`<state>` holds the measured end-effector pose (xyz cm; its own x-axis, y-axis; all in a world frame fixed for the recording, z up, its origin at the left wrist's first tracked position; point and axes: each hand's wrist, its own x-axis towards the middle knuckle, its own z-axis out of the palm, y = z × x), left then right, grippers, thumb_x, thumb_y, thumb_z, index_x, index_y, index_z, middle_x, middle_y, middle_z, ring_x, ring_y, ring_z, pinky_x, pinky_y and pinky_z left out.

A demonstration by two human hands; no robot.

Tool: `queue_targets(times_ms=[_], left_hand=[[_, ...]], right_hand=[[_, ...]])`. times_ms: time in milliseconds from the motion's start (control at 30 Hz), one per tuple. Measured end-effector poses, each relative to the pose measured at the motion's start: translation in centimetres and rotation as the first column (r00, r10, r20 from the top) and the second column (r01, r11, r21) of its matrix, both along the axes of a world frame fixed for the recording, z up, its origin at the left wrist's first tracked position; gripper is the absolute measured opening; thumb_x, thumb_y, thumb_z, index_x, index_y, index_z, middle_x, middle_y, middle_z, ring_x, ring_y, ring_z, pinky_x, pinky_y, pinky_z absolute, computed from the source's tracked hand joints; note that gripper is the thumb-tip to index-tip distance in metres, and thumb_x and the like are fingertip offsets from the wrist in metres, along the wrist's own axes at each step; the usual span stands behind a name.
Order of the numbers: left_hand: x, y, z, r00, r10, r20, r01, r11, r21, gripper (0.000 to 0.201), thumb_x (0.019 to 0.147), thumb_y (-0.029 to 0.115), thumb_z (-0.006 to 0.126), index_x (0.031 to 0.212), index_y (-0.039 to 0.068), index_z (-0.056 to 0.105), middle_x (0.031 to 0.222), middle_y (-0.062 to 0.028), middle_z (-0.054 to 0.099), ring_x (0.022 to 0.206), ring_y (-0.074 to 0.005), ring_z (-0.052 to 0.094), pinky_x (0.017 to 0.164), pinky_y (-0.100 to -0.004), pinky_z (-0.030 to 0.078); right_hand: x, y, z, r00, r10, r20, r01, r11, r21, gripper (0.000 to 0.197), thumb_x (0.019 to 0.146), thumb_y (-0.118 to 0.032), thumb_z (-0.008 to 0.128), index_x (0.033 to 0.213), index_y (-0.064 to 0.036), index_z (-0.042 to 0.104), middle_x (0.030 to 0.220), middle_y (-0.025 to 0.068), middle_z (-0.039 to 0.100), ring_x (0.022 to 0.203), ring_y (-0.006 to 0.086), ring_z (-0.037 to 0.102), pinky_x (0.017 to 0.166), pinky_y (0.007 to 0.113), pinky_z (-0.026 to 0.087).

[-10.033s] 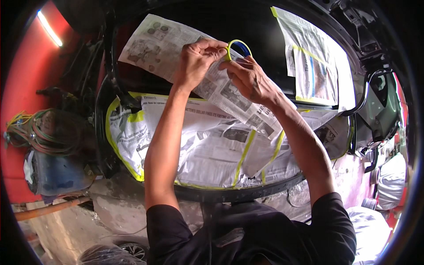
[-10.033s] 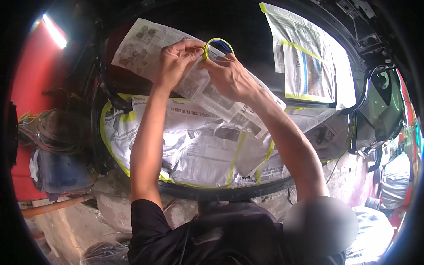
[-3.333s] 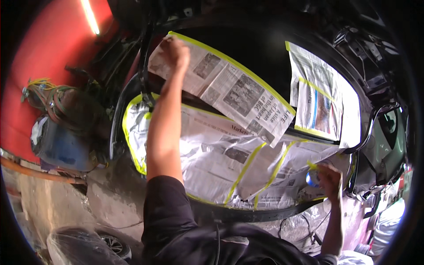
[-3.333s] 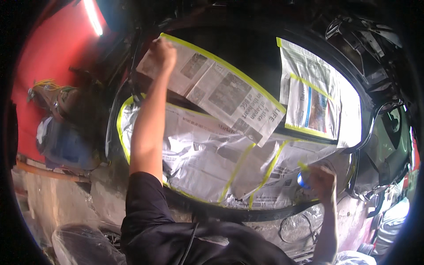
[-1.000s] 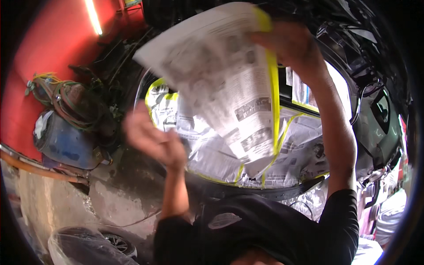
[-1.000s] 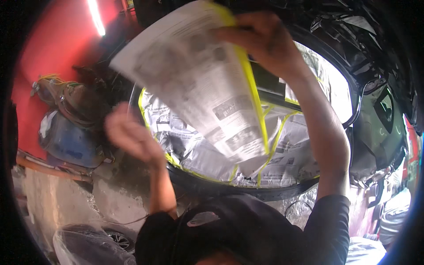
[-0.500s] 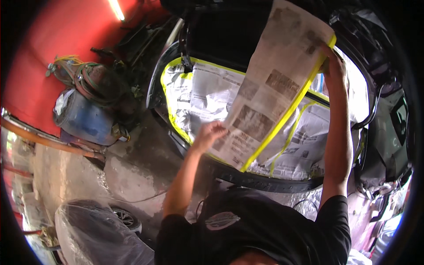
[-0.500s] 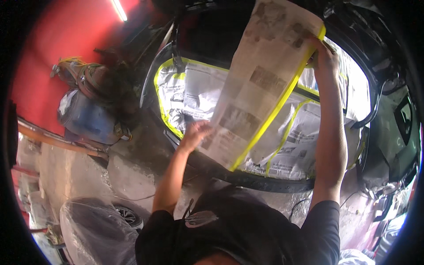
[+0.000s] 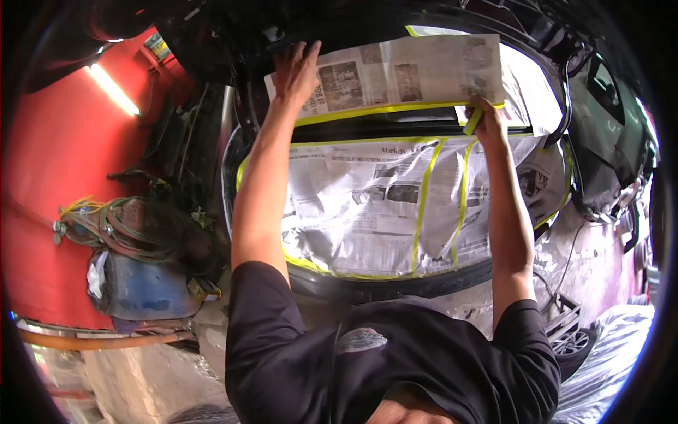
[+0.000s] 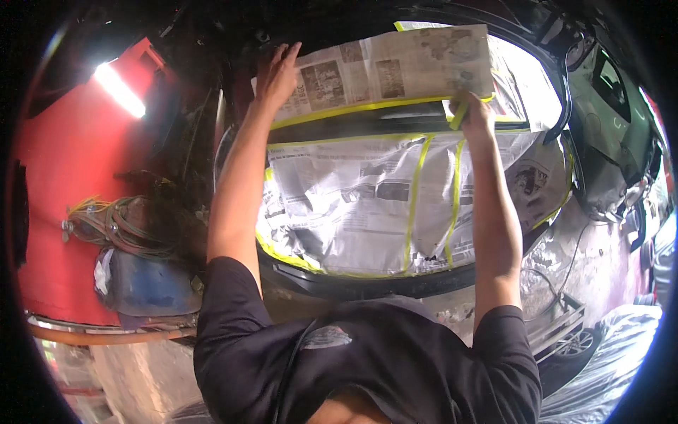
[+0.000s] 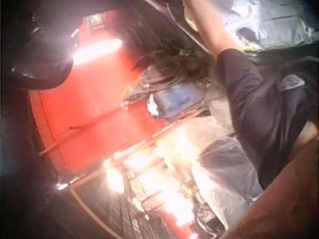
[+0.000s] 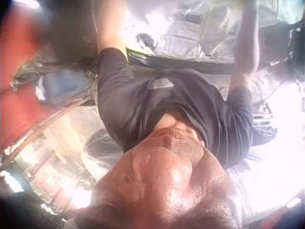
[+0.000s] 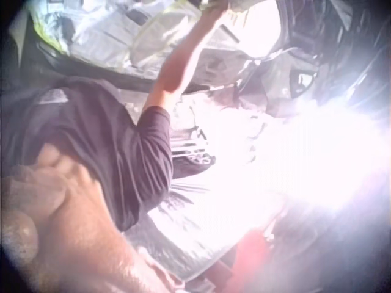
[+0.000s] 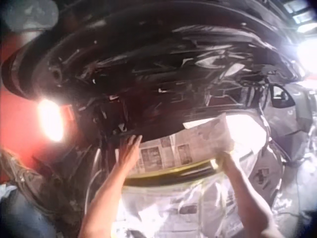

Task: The person places sheets of newspaper over the front bumper and hood of a black car. They secure the newspaper using yellow masking tape, smoothing the paper and pressing the tape down to create a protective mask for the vehicle's surface.

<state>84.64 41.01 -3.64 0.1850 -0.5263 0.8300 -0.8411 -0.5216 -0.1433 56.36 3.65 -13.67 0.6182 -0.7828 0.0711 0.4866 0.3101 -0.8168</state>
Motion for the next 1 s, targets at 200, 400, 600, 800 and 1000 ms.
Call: queue_targets(times_ms=[200, 400, 600, 800, 1000], left_hand=[[-6.6, 10.7, -6.0, 0.946, -0.185, -0.266, -0.014, 0.797, -0.604, 0.018, 0.098, 0.003, 0.064, 0.114, 0.003, 0.072, 0.104, -0.0157, 0.076, 0.096, -0.0252, 0.074, 0.080, -0.0355, 0.058], [2.8, 20.0, -13.6, 0.418, -0.296, -0.859, -0.244, 0.874, -0.420, 0.013, 0.094, 0.009, 0.070, 0.101, -0.002, 0.075, 0.076, -0.0063, 0.071, 0.052, -0.0143, 0.063, 0.047, -0.0304, 0.050], [6.5, 17.9, -12.1, -0.064, -0.335, -0.940, -0.026, 0.942, -0.334, 0.024, 0.095, 0.003, 0.052, 0.089, 0.007, 0.075, 0.061, -0.0006, 0.061, 0.041, -0.0077, 0.052, 0.035, -0.0249, 0.036], [9.7, 15.4, -12.2, -0.235, -0.422, -0.876, 0.162, 0.872, -0.463, 0.022, 0.084, 0.025, 0.086, 0.075, 0.010, 0.073, 0.058, 0.0038, 0.060, 0.039, -0.0052, 0.043, 0.037, -0.0234, 0.027], [10.3, 14.2, -14.0, -0.206, -0.527, -0.824, 0.146, 0.816, -0.559, 0.020, 0.087, 0.024, 0.082, 0.087, 0.007, 0.072, 0.068, 0.0029, 0.064, 0.046, -0.0045, 0.050, 0.040, -0.0226, 0.030]], right_hand=[[3.3, 4.8, -0.2, 0.989, -0.144, 0.027, 0.142, 0.986, 0.086, 0.022, 0.093, -0.004, 0.068, 0.110, 0.0049, 0.057, 0.091, 0.0188, 0.066, 0.071, 0.0307, 0.067, 0.059, 0.040, 0.056], [2.6, 1.8, -0.2, 0.996, -0.079, -0.036, 0.077, 0.996, -0.037, 0.026, 0.093, -0.009, 0.071, 0.112, 0.0026, 0.060, 0.095, 0.0142, 0.068, 0.074, 0.0264, 0.069, 0.062, 0.038, 0.060], [2.2, -1.4, -0.6, 0.993, -0.083, -0.083, 0.076, 0.994, -0.082, 0.036, 0.092, -0.007, 0.071, 0.121, 0.0085, 0.056, 0.104, 0.0227, 0.068, 0.075, 0.0326, 0.071, 0.063, 0.042, 0.062], [1.4, -2.6, -0.8, 0.996, -0.024, -0.091, 0.016, 0.995, -0.096, 0.033, 0.093, -0.008, 0.069, 0.120, 0.0088, 0.057, 0.096, 0.0196, 0.068, 0.073, 0.0295, 0.070, 0.066, 0.043, 0.061], [0.3, 2.1, 0.6, 0.994, 0.001, -0.109, -0.021, 0.983, -0.180, 0.029, 0.092, -0.010, 0.074, 0.111, 0.0092, 0.065, 0.093, 0.0172, 0.071, 0.069, 0.0262, 0.072, 0.061, 0.039, 0.064]])
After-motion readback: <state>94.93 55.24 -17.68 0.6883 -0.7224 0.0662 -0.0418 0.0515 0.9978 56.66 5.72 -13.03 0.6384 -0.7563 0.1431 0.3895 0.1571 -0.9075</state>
